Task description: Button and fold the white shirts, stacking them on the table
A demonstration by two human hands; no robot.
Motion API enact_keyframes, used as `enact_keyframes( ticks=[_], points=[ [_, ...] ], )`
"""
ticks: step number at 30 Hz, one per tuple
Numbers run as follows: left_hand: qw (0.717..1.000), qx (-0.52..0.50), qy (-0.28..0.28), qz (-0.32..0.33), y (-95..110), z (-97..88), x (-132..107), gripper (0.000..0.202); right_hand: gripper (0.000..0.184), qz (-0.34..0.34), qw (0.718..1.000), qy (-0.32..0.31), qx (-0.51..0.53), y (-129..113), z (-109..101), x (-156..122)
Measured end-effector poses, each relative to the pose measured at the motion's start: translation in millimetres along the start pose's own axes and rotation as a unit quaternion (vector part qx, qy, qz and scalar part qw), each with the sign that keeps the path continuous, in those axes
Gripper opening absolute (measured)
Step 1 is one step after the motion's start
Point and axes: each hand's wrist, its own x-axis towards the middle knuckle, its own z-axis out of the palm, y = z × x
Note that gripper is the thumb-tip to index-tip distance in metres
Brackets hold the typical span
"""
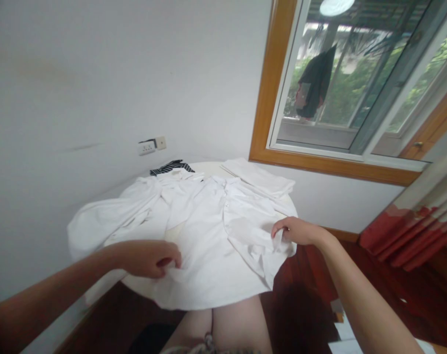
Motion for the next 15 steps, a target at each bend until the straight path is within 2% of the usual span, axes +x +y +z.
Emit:
enact_keyframes(
  ticks=[2,3,5,6,7,9,12,15],
  points=[
    [0.997,-0.030,-0.062,0.021,5,-7.6,-3,0.037,0.049,0.018,0.998,-0.047,0.025,0,-2,-2],
    [0.995,-0.048,-0.085,0.033,6,-12.6,-3,0.032,0.048,0.013,0.999,-0.035,0.031,-1,-5,-1],
    [0.990,-0.082,-0.105,0.049,7,-23.4,2,0.030,0.045,-0.007,0.999,0.039,0.031,-2,-14,8],
    [0.990,-0.093,-0.090,0.052,6,-28.2,8,0.031,0.044,-0.018,0.996,0.083,0.024,-3,-18,16],
    [0.993,-0.095,-0.049,0.052,3,-32.0,17,0.031,0.042,-0.027,0.992,0.120,0.014,-5,-21,26],
    [0.992,-0.070,0.088,0.049,-5,-34.8,41,0.030,0.039,-0.045,0.988,0.147,-0.009,-8,-20,51],
    [0.952,0.030,0.304,0.031,-25,-24.8,87,0.035,0.035,-0.061,0.990,0.112,-0.059,-12,0,88],
    [0.920,0.100,0.379,0.006,-48,-3.5,125,0.043,0.039,-0.073,0.987,0.077,-0.119,-14,32,113]
  ],
)
